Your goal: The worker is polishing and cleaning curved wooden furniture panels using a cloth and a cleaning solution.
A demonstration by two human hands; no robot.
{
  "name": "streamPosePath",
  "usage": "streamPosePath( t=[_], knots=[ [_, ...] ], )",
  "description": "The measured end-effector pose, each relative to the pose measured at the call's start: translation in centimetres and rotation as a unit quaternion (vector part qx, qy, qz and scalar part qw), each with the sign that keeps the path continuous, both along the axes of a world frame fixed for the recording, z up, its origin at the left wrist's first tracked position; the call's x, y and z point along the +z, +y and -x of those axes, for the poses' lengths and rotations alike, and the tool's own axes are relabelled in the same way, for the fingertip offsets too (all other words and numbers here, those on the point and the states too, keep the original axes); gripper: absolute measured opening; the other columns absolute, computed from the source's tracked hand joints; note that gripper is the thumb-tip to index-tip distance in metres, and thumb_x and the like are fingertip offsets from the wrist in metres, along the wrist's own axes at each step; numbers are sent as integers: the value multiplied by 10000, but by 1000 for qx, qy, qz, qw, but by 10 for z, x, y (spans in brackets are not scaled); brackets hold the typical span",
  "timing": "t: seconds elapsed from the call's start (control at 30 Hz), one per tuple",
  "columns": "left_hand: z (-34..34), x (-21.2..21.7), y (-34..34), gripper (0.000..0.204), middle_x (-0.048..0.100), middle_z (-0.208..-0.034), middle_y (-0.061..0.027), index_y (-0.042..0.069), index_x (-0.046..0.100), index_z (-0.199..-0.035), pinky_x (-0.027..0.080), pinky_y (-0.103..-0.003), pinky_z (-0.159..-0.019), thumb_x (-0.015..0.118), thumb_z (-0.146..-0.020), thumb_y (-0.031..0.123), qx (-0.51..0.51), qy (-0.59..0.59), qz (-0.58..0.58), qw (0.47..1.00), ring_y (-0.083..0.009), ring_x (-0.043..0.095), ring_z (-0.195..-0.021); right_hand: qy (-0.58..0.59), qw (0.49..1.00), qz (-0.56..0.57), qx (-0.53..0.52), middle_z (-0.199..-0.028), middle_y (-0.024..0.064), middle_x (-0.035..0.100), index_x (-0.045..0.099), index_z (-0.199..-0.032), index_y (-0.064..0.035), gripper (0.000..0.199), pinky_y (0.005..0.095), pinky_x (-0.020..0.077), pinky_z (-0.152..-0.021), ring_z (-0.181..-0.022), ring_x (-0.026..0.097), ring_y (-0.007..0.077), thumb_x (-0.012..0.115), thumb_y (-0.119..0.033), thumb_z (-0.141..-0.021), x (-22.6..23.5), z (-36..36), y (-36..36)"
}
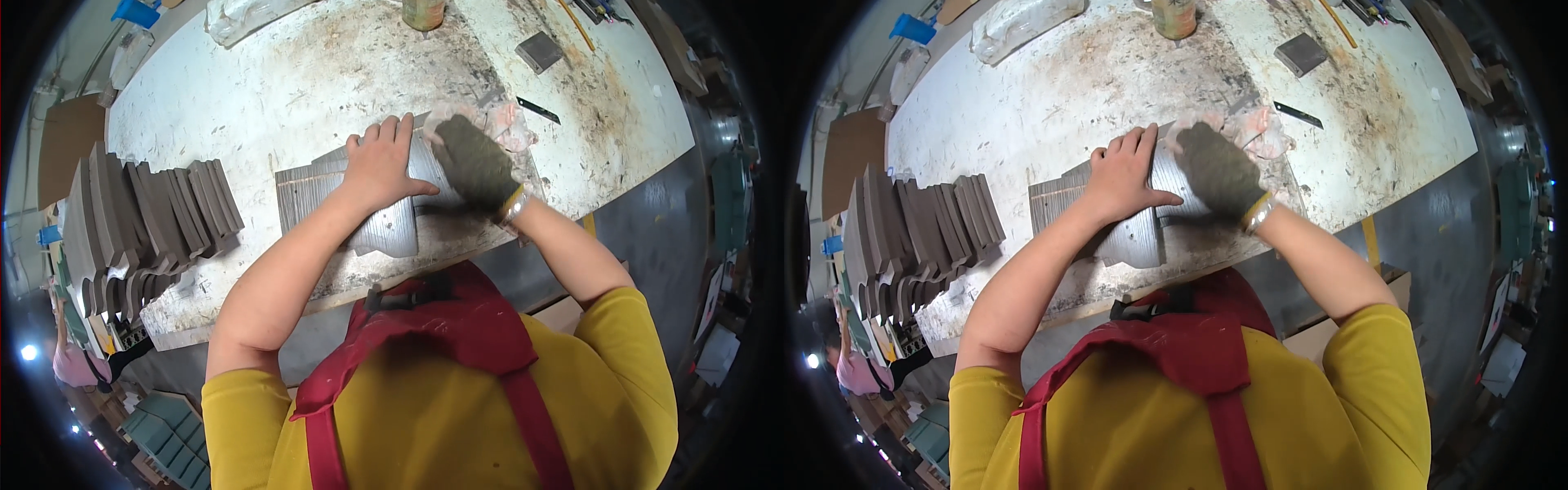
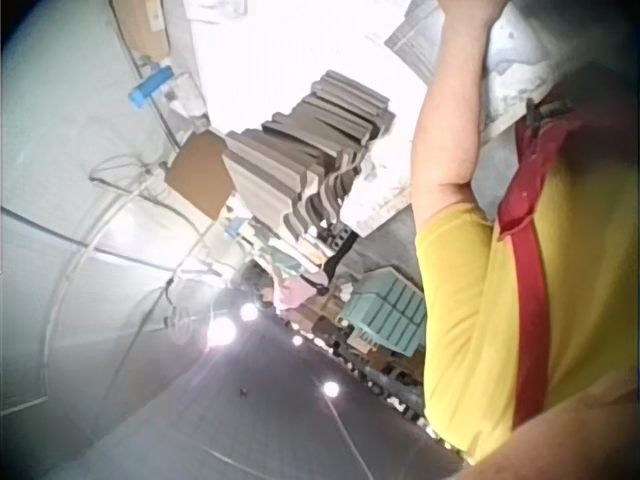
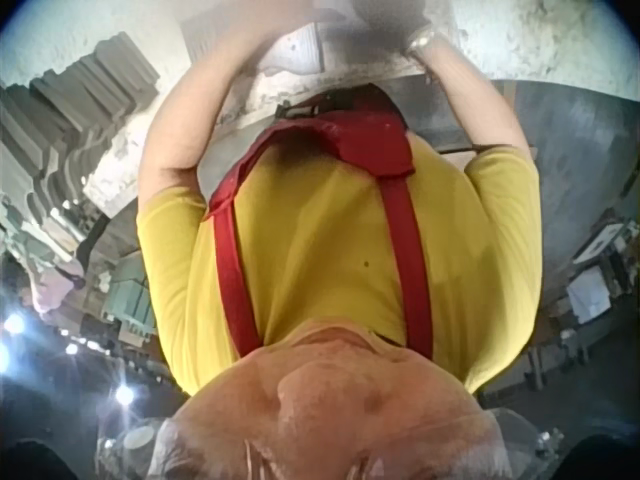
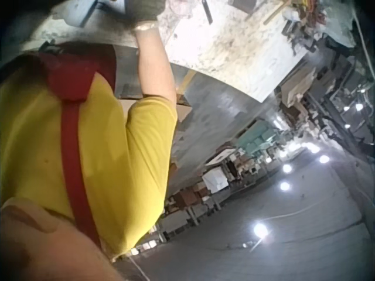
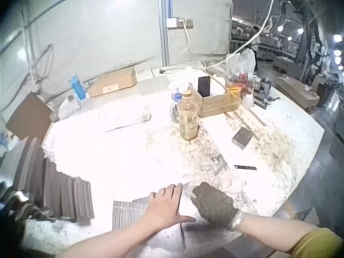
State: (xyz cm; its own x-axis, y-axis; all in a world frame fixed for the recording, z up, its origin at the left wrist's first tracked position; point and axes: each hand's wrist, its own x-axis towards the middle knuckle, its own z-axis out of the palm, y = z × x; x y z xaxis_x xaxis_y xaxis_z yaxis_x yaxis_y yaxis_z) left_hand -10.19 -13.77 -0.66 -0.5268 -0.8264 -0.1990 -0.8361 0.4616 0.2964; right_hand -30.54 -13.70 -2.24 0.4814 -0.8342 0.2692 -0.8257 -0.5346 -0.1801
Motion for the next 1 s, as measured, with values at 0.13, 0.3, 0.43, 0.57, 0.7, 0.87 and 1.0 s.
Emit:
streamPosePath(
  t=[0.13, 0.3, 0.43, 0.57, 0.7, 0.87, 1.0],
  knots=[
    [1, 0, -1, 1214, 413, -1485, -177, 59, 290, -1532, 342, -589, -1037, 806, -615, 664, 0, -6, -9, 1000, -364, 436, -1321, 65, 994, -13, -89, -1109, 163, 636, 649, -1141, -29, 283, 395, 441, -985, -1111, 571, 327, 521, -133, -911, 10, 3, -5],
    [1, 1, -2, 1228, 403, -1485, -193, 63, 270, -1539, 330, -595, -1046, 800, -616, 675, -1, -16, -17, 1000, -370, 418, -1342, 43, 997, -48, -30, -1079, 163, 627, 652, -1048, -22, 221, 425, 509, -900, -1052, 601, 304, 559, -145, -890, 24, -10, 27],
    [1, 2, -2, 1216, 422, -1466, -195, 33, 293, -1524, 335, -576, -1027, 800, -620, 670, -6, -12, -6, 1000, -361, 437, -1319, -126, 969, -144, -154, -990, 198, 612, 611, -1033, -27, 202, 413, 496, -861, -963, 609, 365, 506, -194, -992, 11, 6, 8],
    [2, 2, -3, 1215, 419, -1472, -193, 40, 297, -1523, 335, -578, -1025, 800, -616, 674, -11, -28, -4, 1000, -361, 435, -1325, -143, 976, -119, -117, -1154, 205, 635, 617, -1143, -9, 270, 422, 477, -932, -1084, 610, 334, 500, -184, -974, -23, 18, -24],
    [2, 2, -3, 1271, 398, -1494, -197, 75, 243, -1552, 322, -597, -1052, 785, -599, 718, 0, -24, -15, 1000, -376, 408, -1352, -45, 995, 89, -17, -1049, 212, 627, 583, -1087, 14, 232, 442, 497, -902, -1045, 621, 332, 485, -151, -956, -41, 0, 10],
    [2, 4, -3, 1230, 429, -1469, -189, 37, 293, -1525, 343, -567, -1029, 801, -606, 679, -4, -23, -8, 1000, -354, 441, -1323, -14, 994, -67, -87, -1020, 217, 606, 552, -1093, -4, 201, 435, 548, -780, -867, 656, 348, 477, -142, -968, -5, -11, 56],
    [1, 3, -4, 1256, 391, -1500, -188, 66, 249, -1548, 328, -600, -1047, 778, -612, 714, -4, -14, -29, 999, -370, 409, -1351, -34, 988, -72, -130, -990, 202, 616, 551, -1035, -19, 150, 409, 548, -782, -849, 660, 342, 490, -137, -966, 4, -21, 13]
  ],
)
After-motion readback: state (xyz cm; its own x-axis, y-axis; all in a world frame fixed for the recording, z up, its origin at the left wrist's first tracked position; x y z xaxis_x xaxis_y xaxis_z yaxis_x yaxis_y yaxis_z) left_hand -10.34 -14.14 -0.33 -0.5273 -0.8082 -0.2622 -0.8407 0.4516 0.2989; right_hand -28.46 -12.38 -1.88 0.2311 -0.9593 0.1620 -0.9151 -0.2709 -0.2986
